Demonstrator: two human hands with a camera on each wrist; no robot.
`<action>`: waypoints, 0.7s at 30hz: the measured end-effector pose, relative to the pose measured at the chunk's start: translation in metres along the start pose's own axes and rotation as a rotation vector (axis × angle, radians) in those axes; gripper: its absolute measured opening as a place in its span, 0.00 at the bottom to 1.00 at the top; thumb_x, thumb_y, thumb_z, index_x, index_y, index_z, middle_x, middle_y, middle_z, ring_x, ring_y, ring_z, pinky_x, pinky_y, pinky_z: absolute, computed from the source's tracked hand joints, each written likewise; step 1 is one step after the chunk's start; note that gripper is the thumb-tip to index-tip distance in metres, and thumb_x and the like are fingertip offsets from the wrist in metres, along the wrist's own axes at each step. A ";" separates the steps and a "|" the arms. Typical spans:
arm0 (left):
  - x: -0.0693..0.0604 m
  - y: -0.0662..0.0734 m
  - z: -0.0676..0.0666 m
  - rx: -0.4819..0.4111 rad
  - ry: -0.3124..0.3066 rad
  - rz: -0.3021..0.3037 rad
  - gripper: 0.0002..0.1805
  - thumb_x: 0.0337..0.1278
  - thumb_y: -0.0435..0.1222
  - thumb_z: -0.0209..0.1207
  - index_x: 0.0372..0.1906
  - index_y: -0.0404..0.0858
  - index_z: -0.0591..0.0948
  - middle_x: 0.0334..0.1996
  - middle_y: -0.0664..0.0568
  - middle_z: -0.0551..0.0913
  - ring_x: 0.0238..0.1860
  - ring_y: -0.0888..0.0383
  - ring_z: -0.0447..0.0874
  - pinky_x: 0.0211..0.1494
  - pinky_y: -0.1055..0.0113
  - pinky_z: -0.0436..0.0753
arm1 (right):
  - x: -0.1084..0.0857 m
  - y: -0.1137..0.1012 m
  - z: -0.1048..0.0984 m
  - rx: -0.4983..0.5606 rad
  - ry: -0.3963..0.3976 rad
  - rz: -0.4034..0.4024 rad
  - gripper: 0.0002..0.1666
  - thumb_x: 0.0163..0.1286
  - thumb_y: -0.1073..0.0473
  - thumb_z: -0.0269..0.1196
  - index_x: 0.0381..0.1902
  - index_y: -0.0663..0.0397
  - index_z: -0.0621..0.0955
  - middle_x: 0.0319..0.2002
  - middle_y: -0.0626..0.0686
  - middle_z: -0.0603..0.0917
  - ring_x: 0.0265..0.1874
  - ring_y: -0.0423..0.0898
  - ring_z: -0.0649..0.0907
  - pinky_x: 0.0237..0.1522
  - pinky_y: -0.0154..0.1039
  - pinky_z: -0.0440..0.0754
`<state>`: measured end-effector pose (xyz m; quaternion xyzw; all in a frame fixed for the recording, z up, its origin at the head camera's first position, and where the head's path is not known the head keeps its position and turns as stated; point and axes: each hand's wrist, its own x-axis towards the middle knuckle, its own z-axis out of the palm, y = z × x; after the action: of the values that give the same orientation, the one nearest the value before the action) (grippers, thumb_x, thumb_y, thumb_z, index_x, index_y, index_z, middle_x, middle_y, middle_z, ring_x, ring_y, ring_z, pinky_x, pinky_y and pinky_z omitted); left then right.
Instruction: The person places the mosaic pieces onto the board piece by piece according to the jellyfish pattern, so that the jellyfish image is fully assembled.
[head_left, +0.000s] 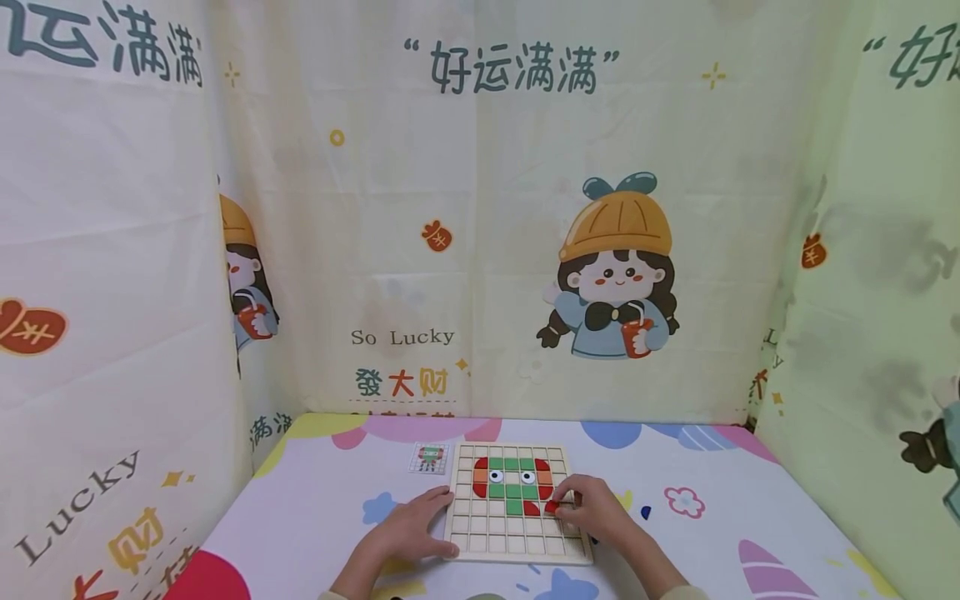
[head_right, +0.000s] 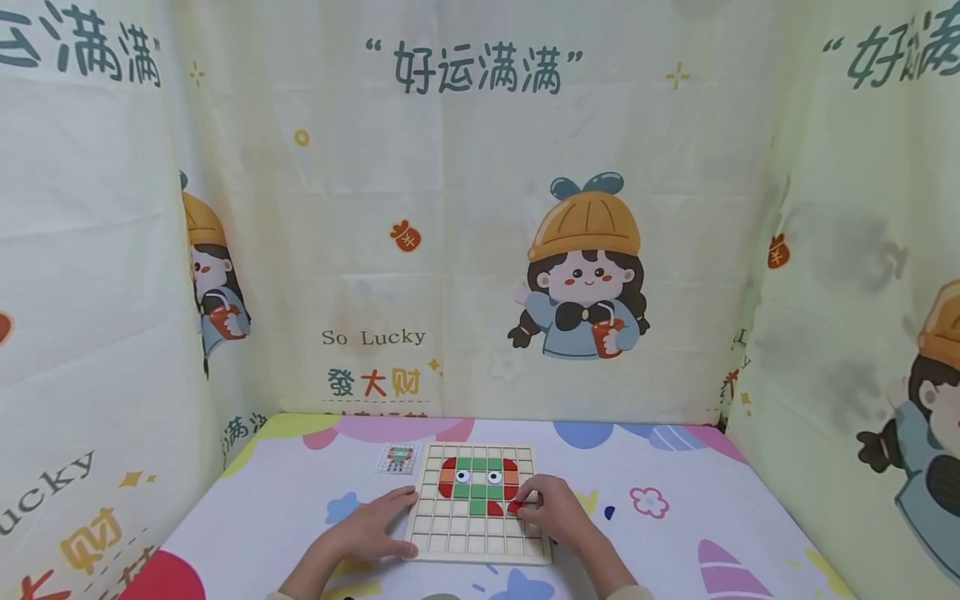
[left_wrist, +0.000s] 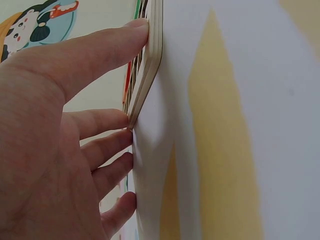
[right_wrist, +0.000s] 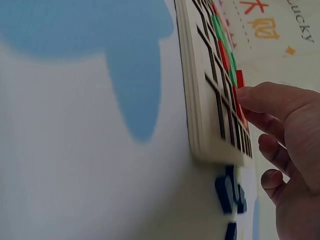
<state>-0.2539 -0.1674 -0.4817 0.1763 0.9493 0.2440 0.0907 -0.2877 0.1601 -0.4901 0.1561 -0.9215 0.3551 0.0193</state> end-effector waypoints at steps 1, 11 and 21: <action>0.000 0.000 0.000 0.001 -0.001 0.003 0.46 0.45 0.56 0.68 0.70 0.41 0.68 0.72 0.47 0.65 0.71 0.39 0.62 0.68 0.36 0.66 | 0.001 -0.003 0.002 -0.004 -0.003 -0.009 0.06 0.56 0.61 0.71 0.31 0.45 0.84 0.28 0.44 0.78 0.26 0.40 0.71 0.24 0.30 0.68; 0.001 -0.001 0.001 0.008 0.001 0.002 0.47 0.44 0.57 0.68 0.70 0.42 0.68 0.72 0.47 0.65 0.71 0.39 0.62 0.67 0.36 0.66 | 0.015 -0.019 0.023 -0.046 -0.021 -0.118 0.05 0.55 0.61 0.72 0.26 0.45 0.85 0.32 0.41 0.81 0.32 0.38 0.74 0.35 0.32 0.74; 0.000 0.000 0.001 0.001 0.008 -0.008 0.47 0.44 0.57 0.68 0.70 0.42 0.67 0.72 0.47 0.64 0.72 0.39 0.62 0.68 0.35 0.65 | 0.024 -0.033 0.037 -0.045 -0.039 -0.144 0.05 0.55 0.59 0.72 0.25 0.45 0.85 0.33 0.40 0.84 0.33 0.37 0.76 0.38 0.35 0.76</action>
<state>-0.2533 -0.1674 -0.4825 0.1715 0.9505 0.2437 0.0879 -0.2975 0.1060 -0.4934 0.2283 -0.9158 0.3291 0.0300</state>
